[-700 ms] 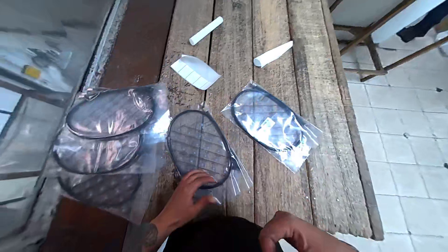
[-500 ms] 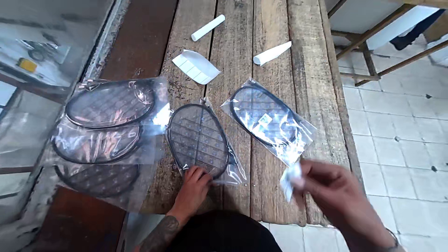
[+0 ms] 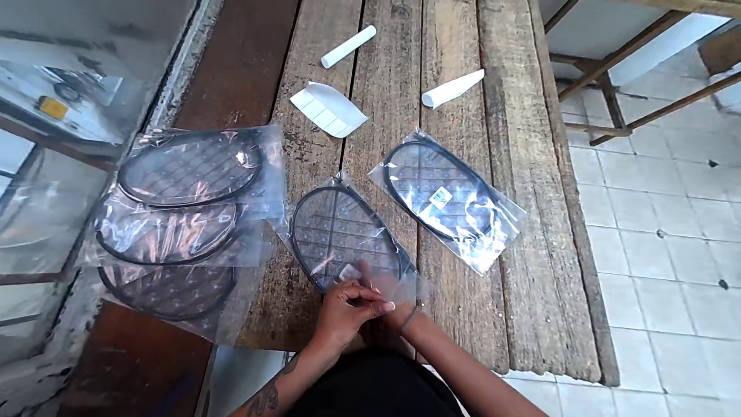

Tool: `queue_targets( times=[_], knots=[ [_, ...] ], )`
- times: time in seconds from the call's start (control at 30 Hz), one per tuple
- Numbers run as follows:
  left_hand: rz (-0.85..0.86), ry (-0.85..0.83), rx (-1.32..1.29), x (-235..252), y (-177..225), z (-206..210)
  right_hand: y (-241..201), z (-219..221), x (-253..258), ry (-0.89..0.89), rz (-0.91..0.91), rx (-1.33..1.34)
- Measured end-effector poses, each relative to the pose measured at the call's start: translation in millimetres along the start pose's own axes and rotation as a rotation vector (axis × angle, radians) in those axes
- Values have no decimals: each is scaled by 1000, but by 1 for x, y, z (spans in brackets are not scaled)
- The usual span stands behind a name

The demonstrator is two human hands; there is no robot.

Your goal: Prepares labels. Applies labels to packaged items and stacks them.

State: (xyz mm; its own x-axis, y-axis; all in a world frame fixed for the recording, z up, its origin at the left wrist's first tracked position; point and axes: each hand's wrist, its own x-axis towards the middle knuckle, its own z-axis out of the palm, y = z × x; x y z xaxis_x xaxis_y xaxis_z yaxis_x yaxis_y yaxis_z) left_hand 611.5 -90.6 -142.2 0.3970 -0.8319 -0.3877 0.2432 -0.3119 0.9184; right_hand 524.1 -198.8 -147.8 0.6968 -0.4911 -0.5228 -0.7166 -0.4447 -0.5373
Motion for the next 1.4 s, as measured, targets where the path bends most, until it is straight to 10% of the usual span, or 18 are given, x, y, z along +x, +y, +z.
queue_targets(
  times=[0.43,0.6,0.73,0.9,1.07,1.23,1.4],
  knots=[
    [90,-152,83,14,6,-18,-11,-2,31,146,164,11],
    [527,52,1085,40,4,-99,-31,-13,22,61,293,-54],
    [474,29,1397,51,-21,-123,21,3,-11,379,-287,-125],
    [457,31,1354,50,-27,-120,54,13,-7,265,-772,-433],
    [423,-63,1384,45,-18,-129,46,25,25,542,-498,-314],
    [496,-75,1204,67,-4,-76,28,-21,-89,422,-479,287],
    [435,134,1213,125,77,-49,82,-51,-136,900,-183,370]
  ],
)
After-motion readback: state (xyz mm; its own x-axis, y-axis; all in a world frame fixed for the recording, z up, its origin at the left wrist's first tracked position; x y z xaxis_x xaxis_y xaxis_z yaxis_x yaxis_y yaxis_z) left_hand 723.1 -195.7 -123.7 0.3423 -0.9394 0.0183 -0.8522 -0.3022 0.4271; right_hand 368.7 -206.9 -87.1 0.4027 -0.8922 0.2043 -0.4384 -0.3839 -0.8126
